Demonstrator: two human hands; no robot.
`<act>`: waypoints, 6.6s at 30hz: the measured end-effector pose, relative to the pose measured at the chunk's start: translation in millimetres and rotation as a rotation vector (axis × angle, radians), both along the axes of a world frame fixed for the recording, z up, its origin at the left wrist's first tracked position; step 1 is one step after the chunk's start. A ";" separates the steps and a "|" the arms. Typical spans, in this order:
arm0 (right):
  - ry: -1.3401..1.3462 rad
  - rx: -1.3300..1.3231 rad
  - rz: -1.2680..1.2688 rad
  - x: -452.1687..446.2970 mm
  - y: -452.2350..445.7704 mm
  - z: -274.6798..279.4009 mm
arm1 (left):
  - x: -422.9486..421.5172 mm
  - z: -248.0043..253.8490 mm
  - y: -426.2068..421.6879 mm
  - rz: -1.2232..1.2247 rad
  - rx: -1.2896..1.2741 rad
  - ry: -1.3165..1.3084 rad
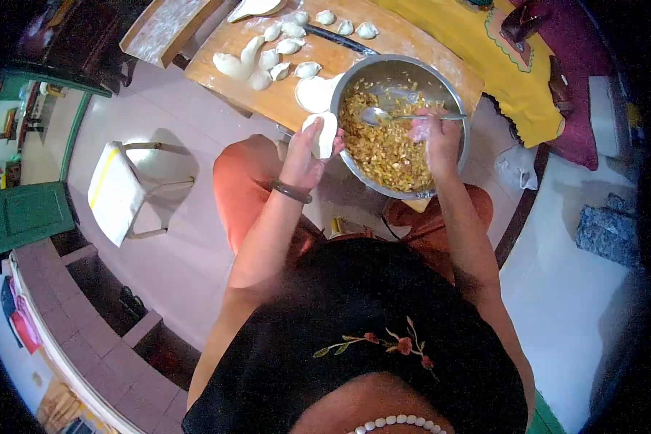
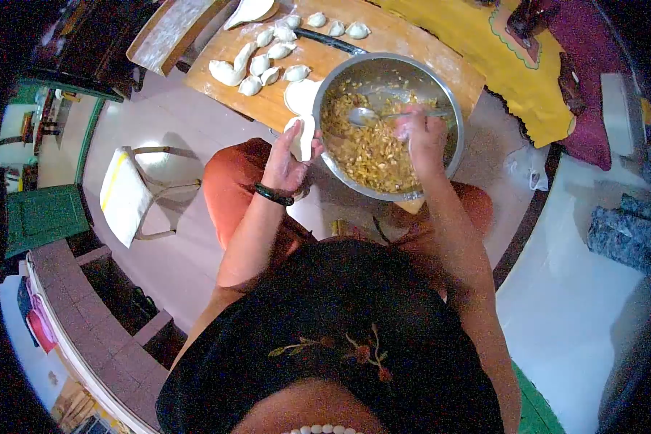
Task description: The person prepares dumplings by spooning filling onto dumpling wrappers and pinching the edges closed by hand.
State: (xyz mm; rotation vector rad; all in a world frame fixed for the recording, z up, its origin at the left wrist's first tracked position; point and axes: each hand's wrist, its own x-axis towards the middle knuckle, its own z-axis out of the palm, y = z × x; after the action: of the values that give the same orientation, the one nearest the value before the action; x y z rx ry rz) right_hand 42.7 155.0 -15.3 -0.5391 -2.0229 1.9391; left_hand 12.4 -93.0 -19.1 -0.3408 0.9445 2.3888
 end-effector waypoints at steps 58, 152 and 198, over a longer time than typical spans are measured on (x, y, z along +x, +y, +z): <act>0.084 -0.227 -0.084 -13.5 -23.7 1.7 | -0.2 5.7 0.0 0.000 -0.035 0.021; 0.577 1.161 0.192 118.3 -42.8 78.8 | 5.1 4.5 112.2 -0.035 0.449 -0.172; 0.291 1.101 0.453 160.4 -7.3 130.7 | -14.9 -0.6 103.6 -0.011 0.502 -0.222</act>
State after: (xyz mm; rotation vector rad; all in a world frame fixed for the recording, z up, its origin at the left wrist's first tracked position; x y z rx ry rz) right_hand 203.2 147.6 115.4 0.4621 -2.6797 0.6930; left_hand -2.5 10.7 -19.7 -0.3906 0.2315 2.4135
